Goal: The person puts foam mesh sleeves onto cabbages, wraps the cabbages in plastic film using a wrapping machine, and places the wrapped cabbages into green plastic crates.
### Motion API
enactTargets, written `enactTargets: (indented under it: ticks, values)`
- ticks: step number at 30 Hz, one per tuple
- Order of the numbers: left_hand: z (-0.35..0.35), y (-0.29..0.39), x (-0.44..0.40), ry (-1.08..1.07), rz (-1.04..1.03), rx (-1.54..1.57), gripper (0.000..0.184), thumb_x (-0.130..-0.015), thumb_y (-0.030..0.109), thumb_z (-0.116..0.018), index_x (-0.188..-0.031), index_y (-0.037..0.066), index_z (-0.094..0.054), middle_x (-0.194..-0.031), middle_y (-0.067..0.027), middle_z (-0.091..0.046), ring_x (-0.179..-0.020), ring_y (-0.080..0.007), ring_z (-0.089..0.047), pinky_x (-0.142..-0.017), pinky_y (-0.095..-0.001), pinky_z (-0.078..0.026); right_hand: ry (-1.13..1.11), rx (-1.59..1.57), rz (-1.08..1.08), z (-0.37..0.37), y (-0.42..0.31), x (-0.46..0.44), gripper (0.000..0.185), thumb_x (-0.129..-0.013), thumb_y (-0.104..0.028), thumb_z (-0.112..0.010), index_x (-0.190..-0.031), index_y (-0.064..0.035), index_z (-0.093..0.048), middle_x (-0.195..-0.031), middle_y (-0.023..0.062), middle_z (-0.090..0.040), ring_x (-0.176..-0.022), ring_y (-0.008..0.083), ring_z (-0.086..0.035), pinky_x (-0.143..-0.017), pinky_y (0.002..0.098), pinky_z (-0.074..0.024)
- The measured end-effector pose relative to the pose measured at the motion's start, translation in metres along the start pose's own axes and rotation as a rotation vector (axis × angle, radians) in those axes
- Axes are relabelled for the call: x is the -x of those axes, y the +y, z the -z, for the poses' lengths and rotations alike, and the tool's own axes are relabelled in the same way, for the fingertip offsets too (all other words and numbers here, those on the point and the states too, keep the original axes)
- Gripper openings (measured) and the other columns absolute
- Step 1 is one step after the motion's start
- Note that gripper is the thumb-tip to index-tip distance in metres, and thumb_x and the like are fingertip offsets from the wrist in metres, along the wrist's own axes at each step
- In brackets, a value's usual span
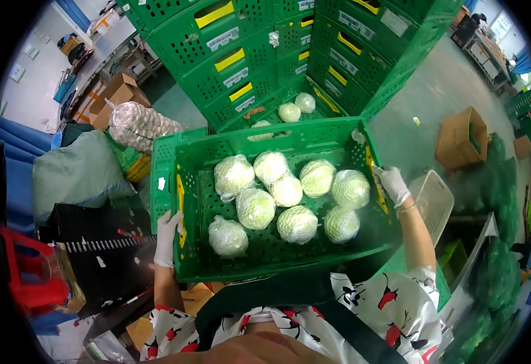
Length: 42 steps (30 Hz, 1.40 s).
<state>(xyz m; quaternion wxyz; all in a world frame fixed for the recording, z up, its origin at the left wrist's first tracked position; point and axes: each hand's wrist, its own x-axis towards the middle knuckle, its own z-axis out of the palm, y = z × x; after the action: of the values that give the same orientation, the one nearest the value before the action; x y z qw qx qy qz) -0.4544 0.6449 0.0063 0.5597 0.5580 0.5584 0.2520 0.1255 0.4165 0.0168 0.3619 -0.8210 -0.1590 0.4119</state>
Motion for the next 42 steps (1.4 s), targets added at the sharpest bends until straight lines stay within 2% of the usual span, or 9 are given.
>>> enactTargets:
  ticks: [12,16,18,24,26,30,32,34,42]
  values:
    - [-0.057,0.016,-0.124,0.034,0.198,0.016,0.007,-0.095,0.006,-0.064,-0.09,0.001,-0.063,-0.068,-0.0036,-0.063,-0.064,-0.0122,-0.06,-0.066,-0.0274,-0.047,-0.108,0.09,0.14,-0.028,-0.141,-0.273,0.031,-0.096,-0.027,-0.065,-0.074,-0.0049,-0.063,-0.058,0.0025,-0.057,-0.044,0.0116,-0.047,-0.041,0.0308,-0.0345]
    - [-0.112,0.006,-0.171,-0.022,0.199,0.122,0.009,-0.093,0.01,-0.065,-0.098,0.003,-0.063,-0.081,-0.0012,-0.065,-0.074,-0.0113,-0.062,-0.07,-0.0263,-0.047,0.047,0.233,0.248,-0.031,-0.194,-0.372,0.035,-0.093,-0.031,-0.069,-0.077,0.0007,-0.069,-0.061,0.0085,-0.065,-0.051,0.0171,-0.061,-0.047,0.032,-0.0475]
    - [-0.147,-0.008,-0.196,0.0,0.214,0.204,0.012,-0.094,0.013,-0.065,-0.102,0.004,-0.062,-0.083,-0.0016,-0.066,-0.075,-0.0113,-0.063,-0.068,-0.0252,-0.047,0.326,0.809,0.746,-0.021,-0.184,-0.435,0.034,-0.091,-0.03,-0.071,-0.097,0.0025,-0.073,-0.08,0.0145,-0.074,-0.074,0.0224,-0.074,-0.064,0.0335,-0.0552]
    - [-0.198,-0.069,-0.243,0.005,0.201,0.302,0.03,-0.091,0.013,-0.07,-0.117,-0.001,-0.062,-0.095,-0.0056,-0.065,-0.088,-0.0152,-0.064,-0.079,-0.0296,-0.05,0.184,0.257,0.653,-0.035,-0.263,-0.313,0.031,-0.099,-0.026,-0.063,-0.109,0.0016,-0.072,-0.091,0.0136,-0.075,-0.077,0.0109,-0.059,-0.074,0.029,-0.0495]
    - [-0.204,-0.076,-0.233,0.099,0.155,0.322,0.038,-0.089,0.016,-0.073,-0.119,-0.003,-0.061,-0.101,-0.0088,-0.066,-0.093,-0.0186,-0.064,-0.081,-0.0318,-0.05,0.14,0.482,0.661,-0.039,-0.228,-0.3,0.03,-0.098,-0.024,-0.064,-0.111,0.0019,-0.071,-0.096,0.0194,-0.074,-0.08,0.0191,-0.067,-0.077,0.0314,-0.0521]
    - [-0.207,-0.05,-0.204,0.4,-0.081,-0.463,0.087,-0.074,0.033,-0.084,-0.141,-0.006,-0.045,-0.132,-0.026,-0.054,-0.122,-0.0367,-0.052,-0.104,-0.0429,-0.043,0.102,0.4,0.565,-0.059,-0.125,-0.257,0.031,-0.098,-0.026,-0.064,-0.112,0.001,-0.071,-0.1,0.0226,-0.072,-0.086,0.0267,-0.07,-0.082,0.0366,-0.0526]
    - [-0.223,-0.077,-0.186,0.24,0.031,-0.425,0.108,-0.07,0.041,-0.084,-0.151,-0.006,-0.029,-0.143,-0.0298,-0.043,-0.136,-0.0419,-0.039,-0.112,-0.0483,-0.036,0.193,0.493,0.528,-0.061,-0.061,-0.239,0.031,-0.097,-0.027,-0.066,-0.109,0.0012,-0.071,-0.095,0.0241,-0.071,-0.081,0.0307,-0.068,-0.081,0.0399,-0.0516]
    - [-0.24,-0.097,-0.174,-0.016,0.191,-0.102,0.099,-0.079,0.033,-0.073,-0.152,-0.009,-0.022,-0.145,-0.033,-0.038,-0.138,-0.0444,-0.037,-0.116,-0.0482,-0.032,0.21,0.52,0.548,-0.067,-0.015,-0.208,0.027,-0.096,-0.022,-0.067,-0.101,0.004,-0.071,-0.093,0.0258,-0.07,-0.077,0.0347,-0.066,-0.077,0.0416,-0.0518]
    - [-0.255,-0.113,-0.181,-0.018,0.216,-0.159,0.095,-0.083,0.029,-0.065,-0.152,-0.013,-0.015,-0.149,-0.0343,-0.033,-0.139,-0.0468,-0.036,-0.115,-0.0483,-0.034,0.117,0.752,0.452,-0.127,0.022,-0.06,0.021,-0.094,-0.017,-0.066,-0.102,0.0028,-0.07,-0.093,0.0233,-0.071,-0.081,0.0367,-0.069,-0.078,0.0395,-0.053]
